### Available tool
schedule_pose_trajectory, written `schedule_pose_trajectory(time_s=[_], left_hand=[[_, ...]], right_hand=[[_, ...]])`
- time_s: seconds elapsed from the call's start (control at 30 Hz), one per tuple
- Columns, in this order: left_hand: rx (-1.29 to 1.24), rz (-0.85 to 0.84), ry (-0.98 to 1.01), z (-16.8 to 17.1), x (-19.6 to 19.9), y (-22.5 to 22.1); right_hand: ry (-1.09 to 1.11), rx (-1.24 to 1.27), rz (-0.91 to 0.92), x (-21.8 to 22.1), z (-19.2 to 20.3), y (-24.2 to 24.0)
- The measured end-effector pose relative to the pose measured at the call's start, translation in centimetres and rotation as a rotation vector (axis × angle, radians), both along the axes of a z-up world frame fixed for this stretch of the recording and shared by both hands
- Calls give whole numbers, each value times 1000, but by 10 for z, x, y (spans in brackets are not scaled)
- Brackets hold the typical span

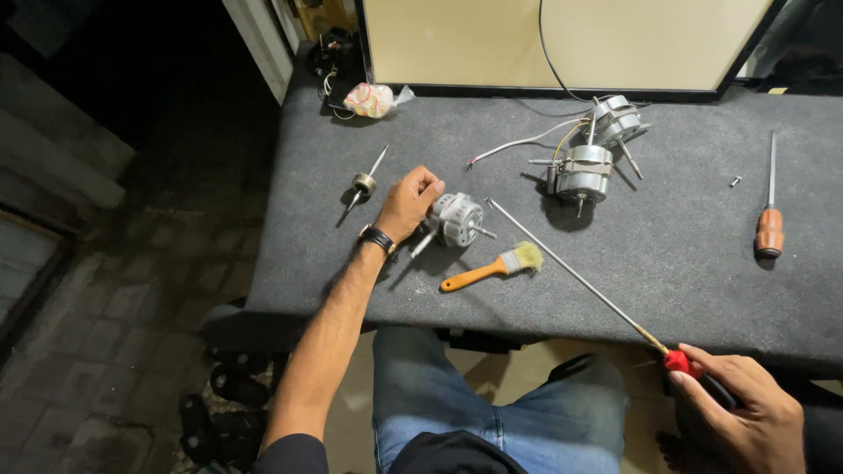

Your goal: Disassembling and cleaning an electric motor using a screwdriver and a brush on a repair bench

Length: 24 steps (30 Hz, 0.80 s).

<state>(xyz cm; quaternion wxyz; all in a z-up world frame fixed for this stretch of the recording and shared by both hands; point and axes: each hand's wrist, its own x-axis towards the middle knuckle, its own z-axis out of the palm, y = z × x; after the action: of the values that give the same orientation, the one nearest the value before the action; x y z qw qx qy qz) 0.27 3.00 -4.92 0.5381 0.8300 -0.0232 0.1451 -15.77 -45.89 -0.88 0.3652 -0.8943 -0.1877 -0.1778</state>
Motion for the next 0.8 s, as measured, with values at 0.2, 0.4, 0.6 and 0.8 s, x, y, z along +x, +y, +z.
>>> schedule_pose_trajectory(time_s=[0.2, 0.4, 0.6, 0.8], left_hand=[[78, 97, -69, -3, -4, -7], [-462, 76, -162, -26, 9, -4], [-910, 13, 13, -14, -15, 11], [-905, -137, 174, -30, -28, 33]], right_hand=[[36, 33, -10, -3, 7, 20], [34, 24, 37, 0, 11, 43], [115, -19, -6, 9, 16, 72], [112, -113, 49, 22, 8, 98]])
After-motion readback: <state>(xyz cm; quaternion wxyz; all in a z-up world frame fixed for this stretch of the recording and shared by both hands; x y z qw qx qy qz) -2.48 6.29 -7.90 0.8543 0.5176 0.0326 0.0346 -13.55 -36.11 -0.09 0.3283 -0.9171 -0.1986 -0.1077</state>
